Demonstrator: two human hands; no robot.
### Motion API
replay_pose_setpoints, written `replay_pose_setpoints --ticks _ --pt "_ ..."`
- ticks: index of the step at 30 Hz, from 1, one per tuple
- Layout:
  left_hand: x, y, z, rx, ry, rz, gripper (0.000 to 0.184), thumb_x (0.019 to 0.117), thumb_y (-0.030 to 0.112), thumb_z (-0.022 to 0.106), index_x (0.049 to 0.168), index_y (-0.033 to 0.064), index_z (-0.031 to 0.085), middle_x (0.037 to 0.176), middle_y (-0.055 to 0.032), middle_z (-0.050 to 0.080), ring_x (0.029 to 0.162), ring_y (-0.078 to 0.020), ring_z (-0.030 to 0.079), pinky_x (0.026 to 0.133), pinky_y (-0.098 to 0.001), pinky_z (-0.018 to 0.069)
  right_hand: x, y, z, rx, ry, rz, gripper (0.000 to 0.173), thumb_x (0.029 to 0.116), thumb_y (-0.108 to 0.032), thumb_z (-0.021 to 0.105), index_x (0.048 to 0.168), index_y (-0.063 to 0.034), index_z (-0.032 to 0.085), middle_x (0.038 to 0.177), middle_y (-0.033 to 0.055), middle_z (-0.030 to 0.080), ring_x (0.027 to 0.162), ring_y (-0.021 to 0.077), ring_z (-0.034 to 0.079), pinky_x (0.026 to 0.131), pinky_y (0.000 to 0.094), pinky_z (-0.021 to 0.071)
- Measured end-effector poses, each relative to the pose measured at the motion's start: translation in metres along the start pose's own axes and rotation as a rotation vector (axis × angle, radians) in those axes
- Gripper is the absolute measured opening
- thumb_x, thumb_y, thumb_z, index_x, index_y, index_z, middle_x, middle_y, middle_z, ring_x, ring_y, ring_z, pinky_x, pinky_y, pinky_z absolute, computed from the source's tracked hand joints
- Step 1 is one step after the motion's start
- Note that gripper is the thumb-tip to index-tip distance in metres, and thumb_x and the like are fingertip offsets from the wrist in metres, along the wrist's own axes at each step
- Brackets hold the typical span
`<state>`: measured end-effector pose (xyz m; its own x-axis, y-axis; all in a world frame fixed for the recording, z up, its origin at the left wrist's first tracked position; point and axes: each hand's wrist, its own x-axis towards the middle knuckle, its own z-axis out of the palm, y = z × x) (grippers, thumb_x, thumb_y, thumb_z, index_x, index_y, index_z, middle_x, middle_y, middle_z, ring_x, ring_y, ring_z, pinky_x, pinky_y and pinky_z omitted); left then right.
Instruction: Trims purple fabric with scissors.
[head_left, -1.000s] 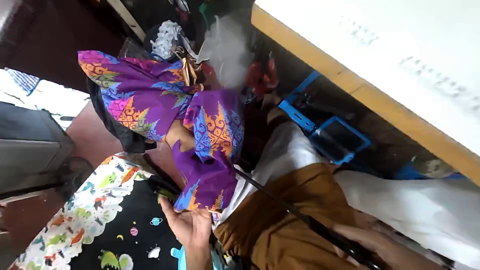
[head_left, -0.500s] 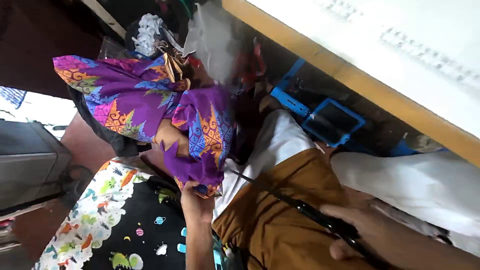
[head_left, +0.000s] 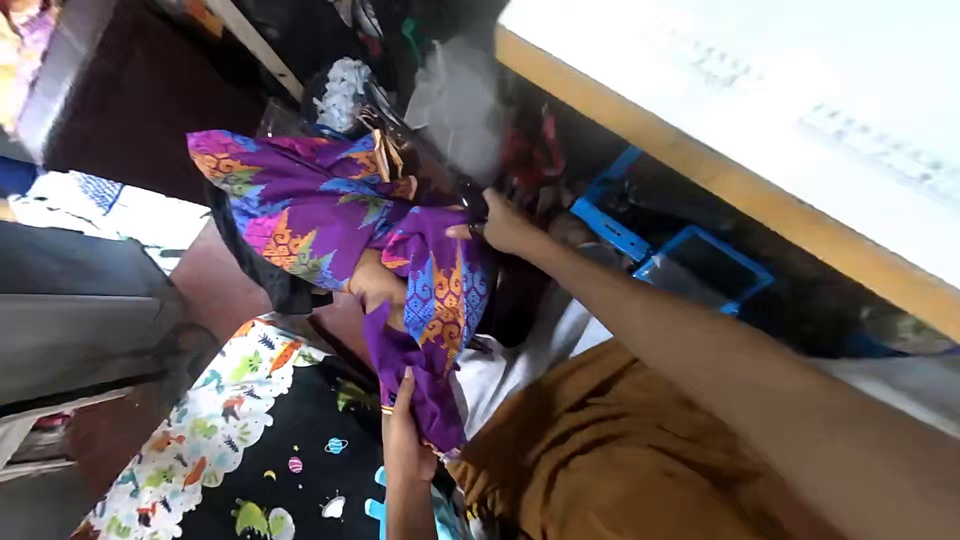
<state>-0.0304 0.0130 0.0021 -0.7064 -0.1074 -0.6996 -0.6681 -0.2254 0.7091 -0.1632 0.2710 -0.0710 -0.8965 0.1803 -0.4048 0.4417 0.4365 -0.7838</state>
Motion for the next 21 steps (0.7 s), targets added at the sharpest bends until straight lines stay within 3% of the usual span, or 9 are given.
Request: replay_pose_setpoints --ticks 2,4,6,8,10,13,15,17,21 --pt "0.001 -0.001 -0.002 -0.065 0.085 0.099 0.031 0.1116 0.028 0.038 0.121 0.0073 0.059 0.091 -0.0043 0.073 0.080 -0.0108 0.073 0.067 -0.0307 0.0634 0.020 -0.024 0.021 -0.095 -0.021 -0.065 0.055 0.0948 -0.027 0.072 0.130 0.0113 0.054 0.123 0.0326 0.061 0.116 0.0467 0.060 0.097 0.0627 0.0469" --pt "0.007 0.001 0.002 -0.158 0.206 0.286 0.036 0.1123 0.033 0.034 0.122 0.0082 0.058 0.094 -0.0014 0.073 0.084 -0.0092 0.073 0.073 -0.0313 0.0637 0.028 -0.111 0.008 -0.252 -0.338 0.139 0.048 0.1066 -0.018 0.052 0.148 0.0036 0.040 0.148 0.0241 0.048 0.139 0.0374 0.047 0.114 0.0540 0.0380" --pt "0.006 0.014 0.006 -0.227 0.310 0.505 0.041 0.1126 0.037 0.026 0.124 0.0104 0.056 0.096 0.0031 0.072 0.089 -0.0058 0.071 0.078 -0.0300 0.0628 0.058 -0.133 0.039 -0.062 -0.023 -0.262 0.038 0.1001 -0.014 0.060 0.129 0.0102 0.057 0.120 0.0307 0.064 0.112 0.0434 0.063 0.097 0.0590 0.0492" --pt "-0.009 0.037 0.009 -0.266 0.392 0.725 0.044 0.1119 0.042 0.020 0.122 0.0157 0.053 0.099 0.0112 0.071 0.095 -0.0001 0.069 0.082 -0.0255 0.0611 0.080 -0.195 0.037 0.077 -0.049 -0.488 0.036 0.1013 -0.014 0.059 0.130 0.0082 0.056 0.116 0.0252 0.065 0.107 0.0345 0.065 0.095 0.0515 0.0501" --pt "-0.020 0.058 0.013 -0.320 0.417 0.867 0.045 0.1109 0.045 0.016 0.124 0.0188 0.051 0.104 0.0145 0.070 0.103 0.0024 0.067 0.090 -0.0233 0.0581 0.090 -0.253 0.038 0.220 -0.079 -0.685 0.024 0.0970 -0.009 0.062 0.116 0.0047 0.060 0.098 0.0138 0.064 0.088 0.0184 0.062 0.081 0.0361 0.0526" --pt "-0.001 0.059 0.021 -0.417 0.396 0.771 0.049 0.1096 0.051 0.017 0.124 0.0186 0.051 0.104 0.0115 0.070 0.102 -0.0002 0.068 0.087 -0.0261 0.0595 0.098 -0.300 0.049 0.177 -0.108 -0.824 0.011 0.0954 -0.010 0.065 0.102 -0.0018 0.064 0.080 0.0038 0.057 0.072 0.0080 0.055 0.064 0.0239 0.0471" --pt "0.031 0.044 0.025 -0.423 0.392 0.577 0.055 0.1095 0.053 0.014 0.127 0.0146 0.050 0.104 0.0057 0.068 0.098 -0.0047 0.068 0.082 -0.0308 0.0606 0.109 -0.300 0.055 -0.077 -0.079 -0.769 0.029 0.0979 -0.022 0.066 0.119 -0.0015 0.066 0.102 0.0136 0.068 0.096 0.0210 0.064 0.085 0.0387 0.0516" --pt "0.057 0.026 0.028 -0.405 0.395 0.428 0.057 0.1104 0.050 0.015 0.131 0.0108 0.050 0.106 -0.0005 0.067 0.098 -0.0092 0.068 0.082 -0.0351 0.0605 0.124 -0.280 0.062 -0.222 -0.085 -0.673 0.054 0.0968 -0.041 0.067 0.133 -0.0026 0.061 0.123 0.0186 0.066 0.118 0.0315 0.061 0.102 0.0531 0.0461" --pt "0.070 -0.006 0.024 -0.415 0.275 0.335 0.033 0.1094 0.029 0.044 0.130 0.0048 0.054 0.104 -0.0072 0.071 0.095 -0.0147 0.071 0.083 -0.0381 0.0626 0.102 -0.217 0.051 -0.315 -0.094 -0.480 0.068 0.0866 -0.061 0.070 0.118 -0.0014 0.064 0.110 0.0199 0.067 0.106 0.0370 0.064 0.089 0.0623 0.0479"
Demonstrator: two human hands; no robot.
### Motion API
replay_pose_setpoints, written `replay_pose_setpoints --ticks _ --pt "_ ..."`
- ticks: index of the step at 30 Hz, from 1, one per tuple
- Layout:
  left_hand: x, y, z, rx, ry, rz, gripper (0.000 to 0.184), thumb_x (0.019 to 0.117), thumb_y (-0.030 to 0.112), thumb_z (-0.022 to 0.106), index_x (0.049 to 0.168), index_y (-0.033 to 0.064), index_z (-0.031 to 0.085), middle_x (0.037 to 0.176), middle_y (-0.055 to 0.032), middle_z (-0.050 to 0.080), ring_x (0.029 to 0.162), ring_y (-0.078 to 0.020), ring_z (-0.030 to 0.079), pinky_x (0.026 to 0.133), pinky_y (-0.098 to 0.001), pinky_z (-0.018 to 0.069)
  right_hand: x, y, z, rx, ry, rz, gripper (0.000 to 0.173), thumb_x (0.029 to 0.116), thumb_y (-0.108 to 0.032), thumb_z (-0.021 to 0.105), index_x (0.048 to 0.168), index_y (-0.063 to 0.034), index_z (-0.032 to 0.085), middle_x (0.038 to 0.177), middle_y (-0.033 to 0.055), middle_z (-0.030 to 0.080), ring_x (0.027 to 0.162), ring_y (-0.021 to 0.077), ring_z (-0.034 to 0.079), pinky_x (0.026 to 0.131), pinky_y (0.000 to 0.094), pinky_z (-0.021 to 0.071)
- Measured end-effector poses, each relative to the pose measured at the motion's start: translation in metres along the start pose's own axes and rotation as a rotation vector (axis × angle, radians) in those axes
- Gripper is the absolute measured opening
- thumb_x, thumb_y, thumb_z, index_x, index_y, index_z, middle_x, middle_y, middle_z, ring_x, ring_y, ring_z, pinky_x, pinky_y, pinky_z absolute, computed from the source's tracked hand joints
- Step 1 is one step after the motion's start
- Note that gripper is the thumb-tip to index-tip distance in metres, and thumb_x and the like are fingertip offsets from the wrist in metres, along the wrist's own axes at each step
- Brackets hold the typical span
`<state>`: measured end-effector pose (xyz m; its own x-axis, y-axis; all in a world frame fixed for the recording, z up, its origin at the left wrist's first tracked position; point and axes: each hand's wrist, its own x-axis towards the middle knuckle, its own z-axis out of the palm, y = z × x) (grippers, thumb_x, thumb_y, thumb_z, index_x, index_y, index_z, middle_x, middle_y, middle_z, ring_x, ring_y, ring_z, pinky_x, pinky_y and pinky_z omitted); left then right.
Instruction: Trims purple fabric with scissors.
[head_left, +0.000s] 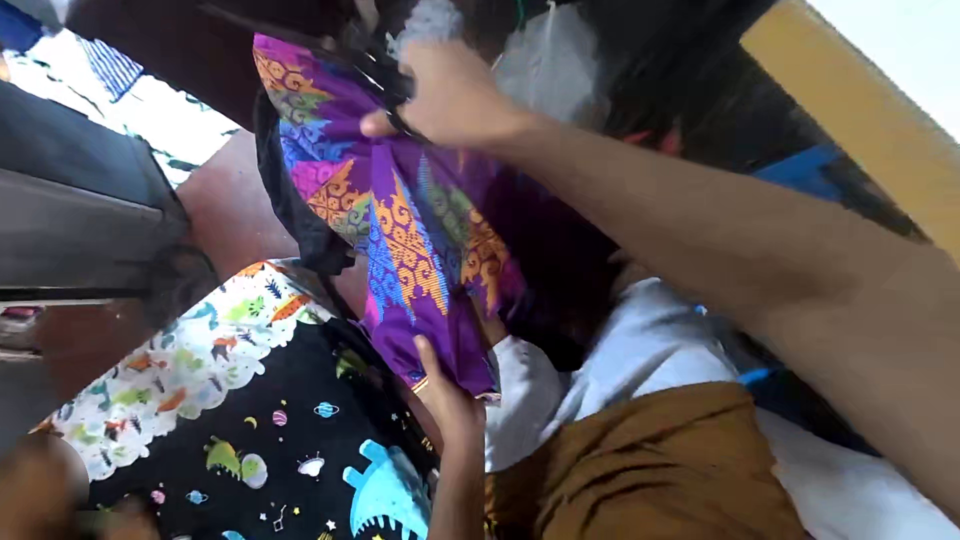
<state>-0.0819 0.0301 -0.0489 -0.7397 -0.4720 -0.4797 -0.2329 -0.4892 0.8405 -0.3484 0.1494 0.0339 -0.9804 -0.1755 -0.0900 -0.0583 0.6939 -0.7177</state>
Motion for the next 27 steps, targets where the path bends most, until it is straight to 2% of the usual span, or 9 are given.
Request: replay_pose_setpoints --ticks 3,5,6,9,11,14,21,25,27 --pt "-0.005 -0.004 -0.005 -0.031 -0.035 -0.083 0.023 0.1033 0.013 0.056 0.124 0.0028 0.055 0.099 -0.0094 0.072 0.088 -0.0168 0.073 0.078 -0.0370 0.0638 -0.086 0.033 0.008 0.305 -0.112 0.049 0.046 0.0931 -0.050 0.069 0.102 -0.0049 0.064 0.082 0.0078 0.061 0.072 0.0195 0.060 0.065 0.0430 0.0524" --pt "-0.008 -0.003 -0.007 -0.035 -0.041 -0.138 0.020 0.1024 0.009 0.056 0.121 0.0023 0.056 0.097 -0.0101 0.072 0.086 -0.0171 0.073 0.076 -0.0365 0.0633 -0.161 0.042 0.005 0.510 -0.244 0.115 0.042 0.0980 -0.048 0.062 0.103 -0.0068 0.061 0.071 0.0019 0.059 0.056 0.0108 0.057 0.052 0.0301 0.0516" --pt "-0.009 -0.002 -0.006 -0.028 -0.038 -0.145 0.020 0.1026 0.008 0.056 0.122 0.0020 0.056 0.097 -0.0101 0.072 0.087 -0.0172 0.073 0.076 -0.0364 0.0635 -0.197 0.046 0.005 0.595 -0.306 0.151 0.047 0.0972 -0.054 0.059 0.104 -0.0073 0.060 0.068 -0.0003 0.058 0.053 0.0076 0.056 0.048 0.0255 0.0509" --pt "-0.009 -0.008 -0.007 -0.024 -0.058 -0.100 0.023 0.1033 0.005 0.054 0.126 0.0012 0.052 0.101 -0.0110 0.070 0.090 -0.0181 0.072 0.080 -0.0369 0.0627 -0.282 0.057 0.005 0.759 -0.484 0.270 0.066 0.0877 -0.075 0.056 0.104 -0.0117 0.060 0.072 -0.0089 0.056 0.058 -0.0018 0.055 0.053 0.0168 0.0487" --pt "-0.008 -0.013 -0.009 -0.027 -0.063 -0.079 0.020 0.1045 0.006 0.052 0.124 0.0020 0.052 0.098 -0.0091 0.071 0.088 -0.0169 0.073 0.079 -0.0363 0.0629 -0.320 0.057 0.007 0.808 -0.574 0.374 0.070 0.0810 -0.082 0.057 0.099 -0.0141 0.060 0.072 -0.0105 0.056 0.058 -0.0031 0.055 0.052 0.0161 0.0488" --pt "-0.007 -0.016 -0.009 -0.019 -0.095 -0.051 0.017 0.1060 0.010 0.049 0.121 0.0038 0.054 0.095 -0.0066 0.071 0.086 -0.0144 0.072 0.078 -0.0347 0.0625 -0.361 0.052 0.013 0.829 -0.636 0.498 0.070 0.0811 -0.080 0.059 0.098 -0.0128 0.060 0.071 -0.0084 0.057 0.056 -0.0013 0.056 0.051 0.0172 0.0491" --pt "-0.008 -0.017 -0.006 0.097 -0.085 0.008 0.028 0.0942 -0.004 0.060 0.120 0.0002 0.052 0.095 -0.0093 0.070 0.086 -0.0168 0.072 0.077 -0.0367 0.0626 -0.404 0.050 0.018 0.921 -0.620 0.709 0.072 0.0741 -0.082 0.065 0.099 -0.0153 0.059 0.070 -0.0092 0.057 0.055 0.0003 0.057 0.050 0.0177 0.0496" --pt "-0.008 -0.013 -0.005 0.089 -0.115 0.036 0.026 0.0931 -0.005 0.059 0.118 0.0015 0.054 0.094 -0.0081 0.071 0.087 -0.0163 0.072 0.078 -0.0372 0.0628 -0.414 0.047 0.016 1.066 -0.487 0.766 0.066 0.0780 -0.077 0.067 0.102 -0.0161 0.059 0.071 -0.0100 0.058 0.055 0.0013 0.058 0.050 0.0184 0.0522" --pt "-0.007 -0.011 -0.007 0.083 -0.156 0.016 0.027 0.0916 -0.005 0.060 0.117 0.0010 0.054 0.094 -0.0080 0.071 0.087 -0.0163 0.072 0.078 -0.0372 0.0630 -0.417 0.046 0.009 0.996 -0.447 0.673 0.064 0.0828 -0.074 0.064 0.102 -0.0131 0.060 0.072 -0.0099 0.058 0.057 -0.0008 0.057 0.052 0.0172 0.0511"
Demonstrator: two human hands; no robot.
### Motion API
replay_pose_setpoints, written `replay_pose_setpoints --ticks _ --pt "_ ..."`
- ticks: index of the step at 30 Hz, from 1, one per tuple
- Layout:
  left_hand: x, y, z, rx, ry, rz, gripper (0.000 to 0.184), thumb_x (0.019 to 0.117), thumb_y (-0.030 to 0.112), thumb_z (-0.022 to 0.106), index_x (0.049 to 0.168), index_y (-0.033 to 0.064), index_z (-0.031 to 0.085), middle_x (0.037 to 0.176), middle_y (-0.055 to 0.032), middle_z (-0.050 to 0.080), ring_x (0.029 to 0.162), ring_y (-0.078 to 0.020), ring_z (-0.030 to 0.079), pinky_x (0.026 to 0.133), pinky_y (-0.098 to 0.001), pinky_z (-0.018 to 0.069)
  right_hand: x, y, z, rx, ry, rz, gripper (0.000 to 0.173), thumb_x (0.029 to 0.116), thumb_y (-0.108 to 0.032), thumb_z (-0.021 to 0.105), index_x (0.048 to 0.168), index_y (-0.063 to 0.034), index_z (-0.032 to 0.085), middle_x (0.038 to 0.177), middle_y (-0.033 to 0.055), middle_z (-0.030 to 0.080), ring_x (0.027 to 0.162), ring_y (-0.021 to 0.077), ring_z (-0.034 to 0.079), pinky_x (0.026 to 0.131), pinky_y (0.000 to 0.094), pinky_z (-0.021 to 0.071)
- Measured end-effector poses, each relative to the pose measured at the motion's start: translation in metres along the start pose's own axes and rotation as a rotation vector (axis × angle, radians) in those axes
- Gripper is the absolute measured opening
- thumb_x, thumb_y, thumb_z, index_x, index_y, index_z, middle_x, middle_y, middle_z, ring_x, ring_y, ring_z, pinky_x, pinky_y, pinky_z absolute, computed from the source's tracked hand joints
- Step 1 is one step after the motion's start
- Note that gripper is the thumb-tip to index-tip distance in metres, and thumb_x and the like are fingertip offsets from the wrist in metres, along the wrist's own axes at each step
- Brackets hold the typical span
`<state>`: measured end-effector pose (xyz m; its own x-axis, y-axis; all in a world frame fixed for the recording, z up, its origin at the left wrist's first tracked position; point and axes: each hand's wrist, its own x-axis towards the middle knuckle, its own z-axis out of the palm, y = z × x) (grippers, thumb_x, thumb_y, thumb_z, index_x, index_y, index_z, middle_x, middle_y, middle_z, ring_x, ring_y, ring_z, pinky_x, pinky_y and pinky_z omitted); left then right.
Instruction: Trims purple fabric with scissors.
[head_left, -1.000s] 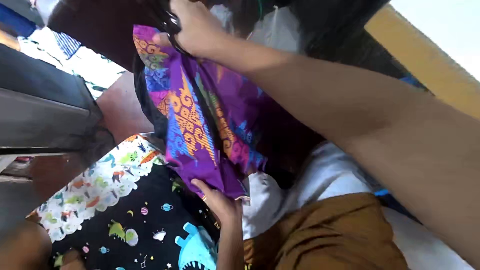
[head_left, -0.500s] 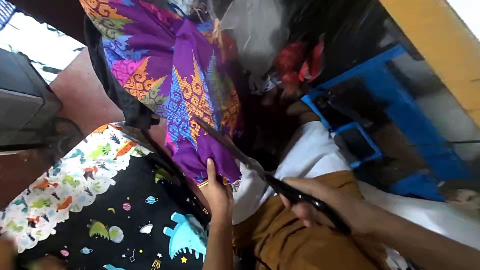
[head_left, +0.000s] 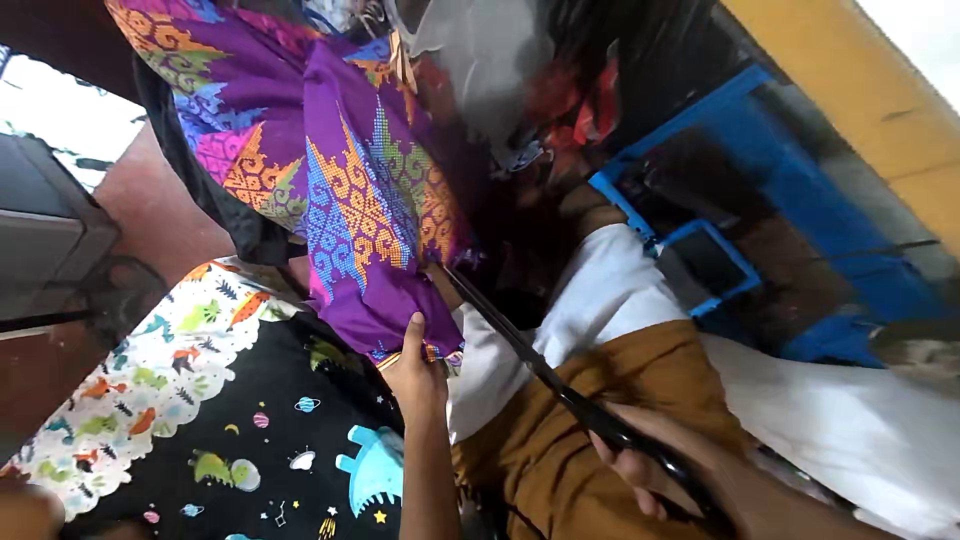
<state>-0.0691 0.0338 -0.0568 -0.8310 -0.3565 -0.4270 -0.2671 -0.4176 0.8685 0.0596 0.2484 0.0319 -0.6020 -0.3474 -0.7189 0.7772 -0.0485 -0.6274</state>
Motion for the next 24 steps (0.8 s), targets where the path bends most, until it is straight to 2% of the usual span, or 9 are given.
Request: replay_pose_setpoints --ticks 3,6,11,15,24 --pt "0.001 -0.002 -0.006 -0.028 -0.076 -0.018 0.028 0.0883 -0.006 0.061 0.114 0.0018 0.054 0.092 -0.0069 0.072 0.085 -0.0152 0.073 0.077 -0.0361 0.0632 -0.004 -0.008 -0.006 -0.198 -0.041 -0.126 0.064 0.0848 -0.073 0.061 0.098 -0.0097 0.062 0.072 -0.0068 0.057 0.059 -0.0014 0.055 0.053 0.0173 0.0478" --pt "0.001 -0.004 -0.005 -0.049 -0.089 -0.001 0.026 0.0855 -0.008 0.061 0.109 0.0015 0.056 0.088 -0.0059 0.072 0.081 -0.0137 0.072 0.074 -0.0341 0.0631 0.001 -0.018 -0.006 -0.279 -0.072 -0.104 0.065 0.0843 -0.074 0.061 0.097 -0.0101 0.062 0.070 -0.0063 0.057 0.059 -0.0010 0.055 0.053 0.0178 0.0470" --pt "0.002 -0.004 -0.005 -0.072 -0.112 -0.016 0.028 0.0870 -0.005 0.063 0.113 0.0012 0.055 0.092 -0.0081 0.072 0.085 -0.0161 0.072 0.077 -0.0367 0.0631 0.010 -0.007 -0.007 -0.206 -0.054 -0.013 0.065 0.0785 -0.078 0.064 0.094 -0.0146 0.062 0.070 -0.0087 0.057 0.058 -0.0008 0.056 0.052 0.0180 0.0482" --pt "0.004 -0.003 -0.004 -0.126 -0.134 -0.022 0.027 0.0869 -0.002 0.065 0.112 0.0026 0.057 0.093 -0.0084 0.072 0.086 -0.0171 0.073 0.078 -0.0377 0.0631 0.004 0.000 -0.009 -0.165 -0.086 0.013 0.065 0.0796 -0.078 0.063 0.098 -0.0152 0.063 0.072 -0.0090 0.059 0.059 -0.0005 0.057 0.052 0.0180 0.0495" --pt "0.002 -0.004 -0.005 -0.140 -0.186 -0.061 0.029 0.0840 0.001 0.071 0.110 0.0023 0.057 0.090 -0.0079 0.072 0.083 -0.0157 0.073 0.076 -0.0359 0.0633 0.016 0.002 -0.009 -0.234 -0.069 -0.034 0.068 0.0784 -0.081 0.061 0.096 -0.0149 0.061 0.071 -0.0092 0.058 0.059 -0.0017 0.056 0.053 0.0174 0.0479"
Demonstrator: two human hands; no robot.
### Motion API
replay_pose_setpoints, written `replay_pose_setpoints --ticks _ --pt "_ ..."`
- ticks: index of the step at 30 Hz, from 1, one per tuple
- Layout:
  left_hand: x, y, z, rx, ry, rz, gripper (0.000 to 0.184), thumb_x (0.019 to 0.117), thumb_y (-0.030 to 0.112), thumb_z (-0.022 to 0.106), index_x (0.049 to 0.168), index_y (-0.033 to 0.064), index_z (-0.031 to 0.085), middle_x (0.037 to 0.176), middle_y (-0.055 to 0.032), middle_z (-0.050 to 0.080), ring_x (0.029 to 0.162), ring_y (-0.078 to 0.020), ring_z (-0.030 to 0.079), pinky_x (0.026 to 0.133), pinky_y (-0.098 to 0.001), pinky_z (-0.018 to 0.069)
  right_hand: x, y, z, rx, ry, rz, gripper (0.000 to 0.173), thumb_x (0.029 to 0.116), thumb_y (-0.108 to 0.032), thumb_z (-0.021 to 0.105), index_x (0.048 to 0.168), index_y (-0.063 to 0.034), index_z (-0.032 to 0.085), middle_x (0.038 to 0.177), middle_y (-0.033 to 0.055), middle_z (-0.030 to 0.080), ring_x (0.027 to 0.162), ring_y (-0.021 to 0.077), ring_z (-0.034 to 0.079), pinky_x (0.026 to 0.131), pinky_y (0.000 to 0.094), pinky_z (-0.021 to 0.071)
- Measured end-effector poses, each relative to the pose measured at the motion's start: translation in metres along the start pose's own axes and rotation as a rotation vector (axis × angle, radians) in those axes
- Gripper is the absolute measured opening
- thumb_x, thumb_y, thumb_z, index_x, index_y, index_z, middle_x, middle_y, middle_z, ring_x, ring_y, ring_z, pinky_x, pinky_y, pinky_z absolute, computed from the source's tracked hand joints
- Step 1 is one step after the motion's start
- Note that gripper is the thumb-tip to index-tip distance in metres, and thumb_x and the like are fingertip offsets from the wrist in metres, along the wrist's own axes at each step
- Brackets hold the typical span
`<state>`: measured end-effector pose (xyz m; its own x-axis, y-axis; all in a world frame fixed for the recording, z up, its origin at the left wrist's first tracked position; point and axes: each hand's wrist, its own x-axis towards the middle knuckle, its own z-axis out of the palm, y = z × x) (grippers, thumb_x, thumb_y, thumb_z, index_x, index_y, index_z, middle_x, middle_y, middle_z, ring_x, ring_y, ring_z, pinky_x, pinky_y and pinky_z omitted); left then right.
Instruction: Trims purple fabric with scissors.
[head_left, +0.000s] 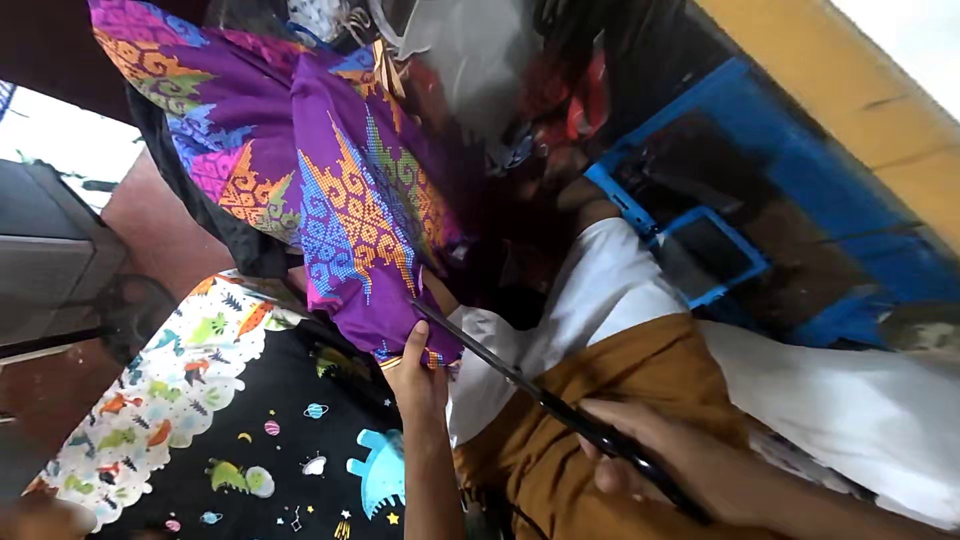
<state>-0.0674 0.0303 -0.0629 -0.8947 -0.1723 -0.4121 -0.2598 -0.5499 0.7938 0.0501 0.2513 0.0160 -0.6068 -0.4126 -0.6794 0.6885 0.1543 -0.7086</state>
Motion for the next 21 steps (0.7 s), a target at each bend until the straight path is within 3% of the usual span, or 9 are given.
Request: replay_pose_setpoints --ticks 7,12,15,21 --pt "-0.002 -0.004 0.001 -0.029 -0.013 -0.031 0.033 0.0816 0.004 0.076 0.109 0.0019 0.058 0.090 -0.0083 0.073 0.083 -0.0152 0.073 0.075 -0.0350 0.0637 0.018 -0.003 0.016 -0.009 0.068 -0.036 0.070 0.0799 -0.078 0.063 0.101 -0.0111 0.062 0.072 -0.0067 0.055 0.061 0.0008 0.054 0.056 0.0212 0.0470" --pt "-0.006 -0.005 0.005 -0.030 -0.018 -0.027 0.029 0.0851 0.003 0.072 0.111 0.0023 0.057 0.092 -0.0072 0.073 0.084 -0.0145 0.073 0.076 -0.0347 0.0636 0.026 -0.004 0.029 0.069 0.085 -0.067 0.071 0.0817 -0.076 0.063 0.106 -0.0092 0.062 0.076 -0.0057 0.057 0.065 0.0013 0.055 0.060 0.0221 0.0487" --pt "-0.007 -0.004 0.005 -0.015 -0.012 -0.020 0.028 0.0858 0.003 0.071 0.110 0.0029 0.057 0.091 -0.0060 0.073 0.085 -0.0135 0.073 0.077 -0.0340 0.0633 0.028 -0.002 0.034 0.118 0.093 -0.092 0.073 0.0813 -0.080 0.059 0.103 -0.0101 0.062 0.074 -0.0071 0.056 0.062 -0.0002 0.054 0.057 0.0206 0.0477" --pt "-0.007 -0.004 0.004 -0.027 0.009 -0.009 0.029 0.0843 0.002 0.073 0.110 0.0020 0.059 0.092 -0.0074 0.073 0.085 -0.0145 0.073 0.077 -0.0343 0.0633 0.025 0.001 0.038 0.246 0.076 -0.109 0.062 0.0839 -0.074 0.062 0.098 -0.0143 0.060 0.068 -0.0108 0.055 0.054 -0.0028 0.051 0.050 0.0169 0.0460"
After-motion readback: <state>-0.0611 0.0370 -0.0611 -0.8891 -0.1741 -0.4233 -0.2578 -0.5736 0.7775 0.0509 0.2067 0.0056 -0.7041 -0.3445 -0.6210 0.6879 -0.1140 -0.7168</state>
